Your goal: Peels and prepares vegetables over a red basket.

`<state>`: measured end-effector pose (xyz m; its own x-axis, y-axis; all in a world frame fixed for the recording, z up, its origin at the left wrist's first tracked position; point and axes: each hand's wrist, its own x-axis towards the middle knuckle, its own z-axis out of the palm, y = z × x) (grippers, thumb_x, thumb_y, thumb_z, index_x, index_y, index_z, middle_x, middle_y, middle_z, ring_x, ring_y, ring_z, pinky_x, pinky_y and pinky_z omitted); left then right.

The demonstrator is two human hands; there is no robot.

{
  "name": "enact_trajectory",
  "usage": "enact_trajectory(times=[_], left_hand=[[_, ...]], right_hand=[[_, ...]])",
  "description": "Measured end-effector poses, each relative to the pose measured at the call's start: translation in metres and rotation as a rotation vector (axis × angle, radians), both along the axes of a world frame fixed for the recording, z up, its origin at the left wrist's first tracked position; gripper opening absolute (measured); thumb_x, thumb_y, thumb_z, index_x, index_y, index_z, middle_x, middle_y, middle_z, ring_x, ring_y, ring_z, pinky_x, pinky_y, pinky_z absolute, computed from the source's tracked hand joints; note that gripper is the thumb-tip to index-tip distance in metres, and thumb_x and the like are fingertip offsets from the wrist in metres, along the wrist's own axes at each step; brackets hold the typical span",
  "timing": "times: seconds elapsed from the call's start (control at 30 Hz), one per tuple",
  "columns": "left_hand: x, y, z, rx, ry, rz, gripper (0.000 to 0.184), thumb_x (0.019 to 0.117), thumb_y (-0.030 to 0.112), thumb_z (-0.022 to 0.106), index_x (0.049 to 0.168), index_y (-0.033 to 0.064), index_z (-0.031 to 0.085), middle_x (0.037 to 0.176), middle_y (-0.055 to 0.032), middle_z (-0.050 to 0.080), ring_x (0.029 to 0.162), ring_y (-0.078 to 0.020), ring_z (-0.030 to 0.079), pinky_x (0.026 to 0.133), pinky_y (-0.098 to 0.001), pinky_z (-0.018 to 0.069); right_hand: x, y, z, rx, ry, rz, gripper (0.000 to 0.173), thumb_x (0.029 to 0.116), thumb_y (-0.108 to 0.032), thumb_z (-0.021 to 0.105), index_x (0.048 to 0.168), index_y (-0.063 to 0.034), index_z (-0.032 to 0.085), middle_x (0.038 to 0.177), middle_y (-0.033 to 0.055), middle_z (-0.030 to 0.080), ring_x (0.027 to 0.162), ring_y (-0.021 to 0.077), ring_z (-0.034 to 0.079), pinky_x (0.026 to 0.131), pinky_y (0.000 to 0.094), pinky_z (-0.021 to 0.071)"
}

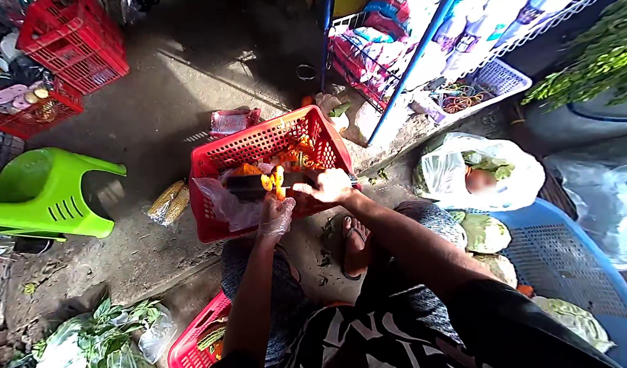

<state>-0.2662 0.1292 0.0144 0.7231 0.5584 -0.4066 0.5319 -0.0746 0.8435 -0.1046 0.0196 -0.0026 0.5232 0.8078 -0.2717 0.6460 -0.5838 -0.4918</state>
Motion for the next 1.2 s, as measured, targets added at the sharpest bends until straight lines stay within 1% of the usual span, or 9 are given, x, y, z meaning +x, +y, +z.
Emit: enact_trajectory(times=[0.1,0.2,0.37,0.57,0.7,0.9,1.0,1.13,1.2], left_hand=[[-0.011,-0.007,0.002,0.061,-0.008,-0.065,0.049,0.0998,0.02,0.062,0.14,-0.0026,0.043,0.098,-0.0105,0.062,0.076,-0.0124,0.061,0.071,-0.0291,0.0543],[-0.018,-0.003,0.002,0.009,-0.081,0.041,0.048,0.1014,0.018,0.061,0.14,-0.0017,0.04,0.089,-0.0064,0.057,0.063,-0.0086,0.054,0.058,-0.0252,0.0495],[-0.026,0.011,-0.003,0.004,-0.12,0.099,0.041,0.1002,0.015,0.061,0.134,-0.0014,0.045,0.09,-0.006,0.058,0.067,-0.008,0.055,0.061,-0.0239,0.05],[-0.021,0.01,0.007,-0.096,-0.134,0.182,0.033,0.1001,0.01,0.062,0.128,-0.0007,0.047,0.081,-0.0022,0.053,0.059,-0.0055,0.05,0.054,-0.0214,0.0457],[-0.021,0.004,0.013,0.013,0.011,0.16,0.012,0.1007,0.009,0.061,0.103,-0.0029,0.061,0.074,0.0,0.054,0.061,-0.0034,0.048,0.06,-0.021,0.045],[-0.019,0.006,0.003,-0.006,-0.057,0.083,0.038,0.1011,0.016,0.062,0.132,-0.0022,0.049,0.088,-0.0057,0.058,0.065,-0.0081,0.053,0.061,-0.0256,0.0489],[-0.016,0.004,0.001,-0.023,-0.076,0.085,0.039,0.0999,0.014,0.063,0.131,-0.0029,0.046,0.083,-0.0047,0.055,0.06,-0.0075,0.051,0.056,-0.0241,0.0472],[-0.024,0.0,-0.003,0.097,-0.142,-0.034,0.051,0.0985,0.016,0.061,0.14,-0.0071,0.043,0.112,-0.0146,0.063,0.096,-0.0118,0.063,0.087,-0.0263,0.054],[-0.025,0.005,-0.005,0.053,-0.199,0.013,0.049,0.098,0.014,0.062,0.139,-0.0061,0.043,0.105,-0.0114,0.062,0.087,-0.01,0.062,0.078,-0.0249,0.0539]], right_hand=[[0.018,0.014,-0.004,-0.036,0.027,-0.203,0.08,0.0974,-0.077,0.037,0.122,-0.0079,0.068,0.106,0.0253,0.072,0.103,0.048,0.069,0.084,0.07,0.0511],[0.017,0.025,0.011,-0.107,0.069,-0.226,0.081,0.0995,-0.074,0.036,0.125,-0.004,0.066,0.115,0.0273,0.07,0.112,0.0484,0.066,0.09,0.07,0.0491],[-0.015,0.02,0.024,-0.034,0.136,-0.224,0.074,0.1002,-0.072,0.039,0.121,-0.0063,0.067,0.105,0.0248,0.071,0.106,0.0457,0.068,0.088,0.067,0.0501],[-0.032,0.004,0.036,0.086,0.065,0.004,0.075,0.0983,-0.073,0.042,0.114,-0.0044,0.07,0.092,0.0222,0.071,0.095,0.0442,0.07,0.083,0.0659,0.0512],[-0.04,0.008,0.032,-0.029,0.06,0.19,0.08,0.098,-0.075,0.039,0.126,-0.0054,0.068,0.112,0.0237,0.071,0.112,0.0434,0.066,0.095,0.0644,0.0472],[-0.019,0.015,0.01,-0.04,0.066,0.098,0.078,0.0982,-0.073,0.043,0.121,-0.0038,0.069,0.104,0.0249,0.072,0.107,0.0449,0.067,0.091,0.0652,0.0483],[-0.007,0.018,0.005,-0.076,0.065,-0.022,0.08,0.0952,-0.078,0.043,0.117,-0.0062,0.071,0.104,0.0234,0.072,0.106,0.0441,0.068,0.09,0.0661,0.0492],[0.015,0.018,0.0,-0.072,0.096,-0.331,0.08,0.0971,-0.077,0.039,0.12,-0.0066,0.069,0.111,0.0275,0.07,0.108,0.0494,0.067,0.084,0.072,0.0503],[0.019,0.021,0.016,-0.075,0.174,-0.35,0.08,0.0998,-0.074,0.035,0.125,-0.0058,0.067,0.118,0.0278,0.069,0.115,0.0491,0.064,0.091,0.0716,0.0479]])
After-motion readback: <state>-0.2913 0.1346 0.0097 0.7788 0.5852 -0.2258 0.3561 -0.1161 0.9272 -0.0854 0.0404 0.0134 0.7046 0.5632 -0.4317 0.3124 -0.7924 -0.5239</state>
